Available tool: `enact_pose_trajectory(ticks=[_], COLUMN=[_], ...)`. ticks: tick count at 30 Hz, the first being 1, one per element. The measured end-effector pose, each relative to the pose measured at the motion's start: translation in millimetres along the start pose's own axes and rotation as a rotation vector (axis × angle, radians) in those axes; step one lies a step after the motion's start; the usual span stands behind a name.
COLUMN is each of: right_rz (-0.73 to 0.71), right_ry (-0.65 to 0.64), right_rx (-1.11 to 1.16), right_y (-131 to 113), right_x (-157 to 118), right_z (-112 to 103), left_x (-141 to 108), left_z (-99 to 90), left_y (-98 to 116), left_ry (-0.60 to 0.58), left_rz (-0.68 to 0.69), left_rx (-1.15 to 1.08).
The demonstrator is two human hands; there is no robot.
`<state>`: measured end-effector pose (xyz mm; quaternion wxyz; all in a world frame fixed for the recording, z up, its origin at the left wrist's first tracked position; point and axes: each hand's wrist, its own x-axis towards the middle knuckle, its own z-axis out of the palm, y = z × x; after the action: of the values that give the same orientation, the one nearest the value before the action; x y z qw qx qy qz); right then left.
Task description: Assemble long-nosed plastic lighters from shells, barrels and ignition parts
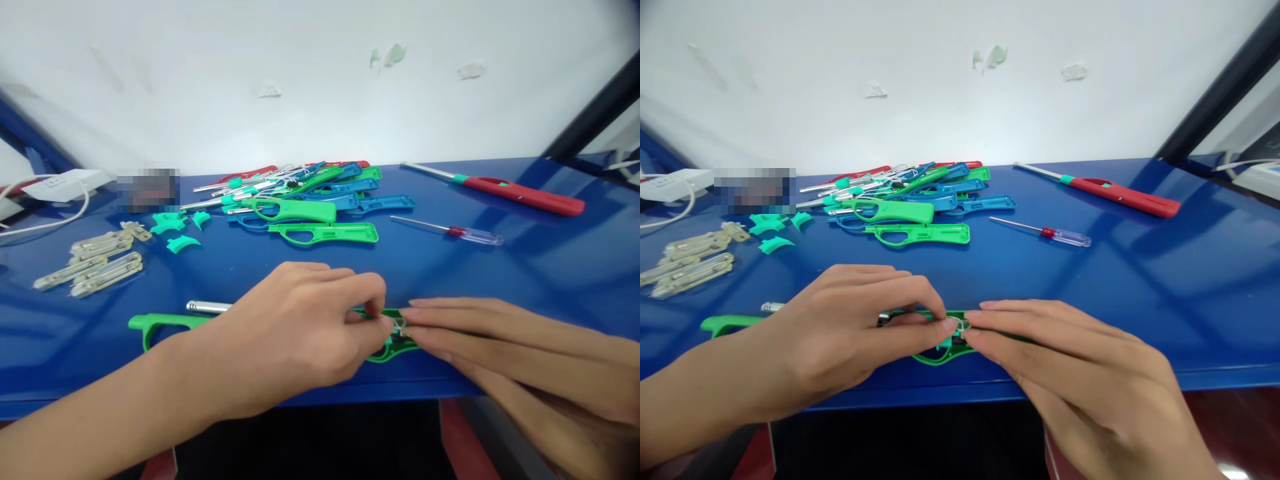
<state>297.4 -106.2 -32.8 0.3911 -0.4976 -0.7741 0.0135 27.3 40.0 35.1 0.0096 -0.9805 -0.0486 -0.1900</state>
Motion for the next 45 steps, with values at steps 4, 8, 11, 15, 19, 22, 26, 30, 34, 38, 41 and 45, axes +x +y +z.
enact_pose_trajectory(ticks=[4,8,11,15,19,22,26,30,34,38,41,45], right_rz=[-0.023,0.013,0.021,0.035,0.027,0.021,0.022,0.02,-0.019,-0.019,0.001,0.013], right_ry=[-0.025,-0.01,0.021,0.015,-0.015,-0.031,-0.012,-0.014,-0.028,-0.031,-0.035,-0.023], right_rx=[-0.025,0.008,0.03,0.046,0.033,0.047,0.074,0.062,-0.019,-0.085,-0.091,-0.092], right_y=[-1,-4,-4,-3,-4,-5,-7,-7,-6,-4,-2,-2], right_x=[-2,3,8,11,9,11,17,16,8,0,-1,-2], right_z=[-3,-2,1,4,3,3,4,5,4,3,3,3], left_x=[0,1,2,1,-2,-4,-3,-1,-1,-1,0,1], left_z=[-1.6,-2.0,-0.6,-0.7,-2.6,-2.1,-1.8,-2.5,-1.7,-0.5,1.0,2.3], left_y=[1,3,2,1,0,0,0,2,3,4,5,5], left_ry=[0.002,-0.014,-0.023,-0.022,-0.038,-0.041,-0.038,-0.03,-0.012,-0.007,-0.009,-0.01], left_rz=[-0.02,-0.044,-0.053,-0.014,-0.01,-0.014,-0.016,-0.003,-0.026,-0.059,-0.096,-0.092], left_rx=[-0.01,-0.015,-0.024,-0.023,-0.019,-0.02,-0.021,-0.02,-0.019,-0.033,-0.035,-0.04])
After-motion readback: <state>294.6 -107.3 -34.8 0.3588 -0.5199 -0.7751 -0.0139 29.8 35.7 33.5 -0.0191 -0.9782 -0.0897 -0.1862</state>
